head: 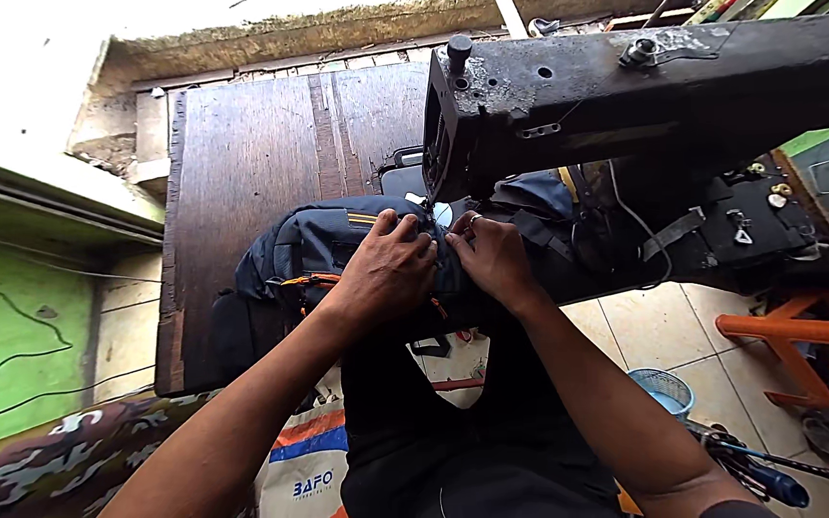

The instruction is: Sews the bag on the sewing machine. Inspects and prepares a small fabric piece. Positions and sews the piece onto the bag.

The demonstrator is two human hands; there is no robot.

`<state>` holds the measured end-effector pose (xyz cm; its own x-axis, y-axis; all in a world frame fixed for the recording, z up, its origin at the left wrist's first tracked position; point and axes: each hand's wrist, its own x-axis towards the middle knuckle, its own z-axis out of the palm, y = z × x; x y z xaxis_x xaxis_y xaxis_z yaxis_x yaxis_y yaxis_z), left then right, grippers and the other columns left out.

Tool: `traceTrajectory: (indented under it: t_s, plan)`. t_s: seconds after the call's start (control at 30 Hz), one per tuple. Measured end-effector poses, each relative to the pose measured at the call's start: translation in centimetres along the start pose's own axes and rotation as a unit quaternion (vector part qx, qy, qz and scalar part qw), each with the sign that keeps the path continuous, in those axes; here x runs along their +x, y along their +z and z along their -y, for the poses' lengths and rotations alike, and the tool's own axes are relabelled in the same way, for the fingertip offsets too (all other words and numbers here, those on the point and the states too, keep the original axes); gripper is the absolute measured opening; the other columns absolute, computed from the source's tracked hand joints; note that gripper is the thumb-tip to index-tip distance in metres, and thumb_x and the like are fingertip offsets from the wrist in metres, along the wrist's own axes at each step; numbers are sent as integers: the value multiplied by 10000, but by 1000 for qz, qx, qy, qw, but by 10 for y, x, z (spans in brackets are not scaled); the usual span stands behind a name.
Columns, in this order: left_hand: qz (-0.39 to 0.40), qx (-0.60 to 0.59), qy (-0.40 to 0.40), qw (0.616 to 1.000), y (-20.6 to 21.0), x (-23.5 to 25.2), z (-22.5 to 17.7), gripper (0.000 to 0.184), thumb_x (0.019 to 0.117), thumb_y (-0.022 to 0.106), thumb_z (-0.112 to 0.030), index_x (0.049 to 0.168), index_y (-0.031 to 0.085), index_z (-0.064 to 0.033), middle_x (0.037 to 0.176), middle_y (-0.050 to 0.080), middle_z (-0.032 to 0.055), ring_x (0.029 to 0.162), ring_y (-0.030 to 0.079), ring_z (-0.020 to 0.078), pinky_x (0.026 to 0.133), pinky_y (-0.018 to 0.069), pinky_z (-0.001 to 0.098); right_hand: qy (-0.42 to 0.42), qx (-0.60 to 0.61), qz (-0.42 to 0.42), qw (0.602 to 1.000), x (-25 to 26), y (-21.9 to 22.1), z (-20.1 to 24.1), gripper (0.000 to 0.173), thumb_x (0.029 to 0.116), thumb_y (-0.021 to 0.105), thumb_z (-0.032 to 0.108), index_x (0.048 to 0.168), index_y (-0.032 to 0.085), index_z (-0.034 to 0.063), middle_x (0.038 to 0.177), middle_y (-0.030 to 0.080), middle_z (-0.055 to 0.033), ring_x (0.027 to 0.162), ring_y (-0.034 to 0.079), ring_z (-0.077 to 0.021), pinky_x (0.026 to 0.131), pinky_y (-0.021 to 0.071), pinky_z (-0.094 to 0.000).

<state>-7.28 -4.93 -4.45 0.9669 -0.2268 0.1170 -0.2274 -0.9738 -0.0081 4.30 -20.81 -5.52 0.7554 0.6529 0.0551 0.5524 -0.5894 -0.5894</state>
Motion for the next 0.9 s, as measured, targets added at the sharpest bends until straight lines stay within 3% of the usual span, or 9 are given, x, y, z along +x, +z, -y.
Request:
traceTrajectory:
  t_s: [0.17, 0.37, 0.5, 0.7, 0.83, 0.9]
  plan:
    - [3, 1, 6, 1000, 1, 3, -1, 385, 1012, 461, -323, 1126, 783, -145, 1179, 726, 49, 1206, 588, 313, 1073, 338, 557, 71, 69, 39, 994, 1, -11, 8, 180, 983, 708, 243, 1047, 689, 76, 736, 676, -76, 643, 643, -240, 613, 527, -469]
    - [12, -1, 4, 1000, 0, 4, -2, 357, 1001, 487, -317, 1110, 780, -145, 1164, 723, 45, 1221, 573, 315, 1083, 324, 558, 87, 72, 68, 991, 6, -15, 7, 191, 953, 751, 263, 1045, 694, 106, 728, 710, -48, 600, 656, -216, 586, 538, -456]
    - [8, -3, 5, 1000, 1, 5, -2, 337, 991, 502, -310, 1082, 778, -140, 1129, 727, 53, 1215, 574, 325, 1075, 326, 560, 71, 40, 76, 994, 6, -19, 11, 158, 928, 776, 241, 1000, 717, 114, 736, 713, -37, 650, 669, -211, 627, 535, -473]
    - [-9, -8, 2, 1000, 3, 5, -3, 346, 997, 475, -286, 1090, 767, -127, 1071, 726, 73, 1170, 588, 329, 1061, 332, 562, 12, 3, 34, 999, 5, -11, 13, 127, 936, 746, 157, 1028, 718, 74, 789, 717, -69, 710, 694, -217, 682, 567, -453]
    - [-8, -4, -6, 1000, 3, 5, -4, 360, 1004, 473, -292, 1141, 753, -113, 1104, 721, 80, 1187, 584, 327, 1072, 325, 560, -38, 5, 23, 999, 8, -1, 2, 206, 939, 741, 143, 1138, 753, 91, 943, 686, -100, 726, 647, -220, 686, 562, -424]
    - [-7, -1, -4, 1000, 3, 5, -4, 351, 1002, 485, -288, 1144, 752, -109, 1111, 720, 77, 1190, 584, 326, 1079, 322, 563, -48, -14, 14, 999, 7, 1, 6, 153, 935, 739, 130, 1076, 777, 82, 986, 688, -112, 746, 655, -230, 693, 569, -428]
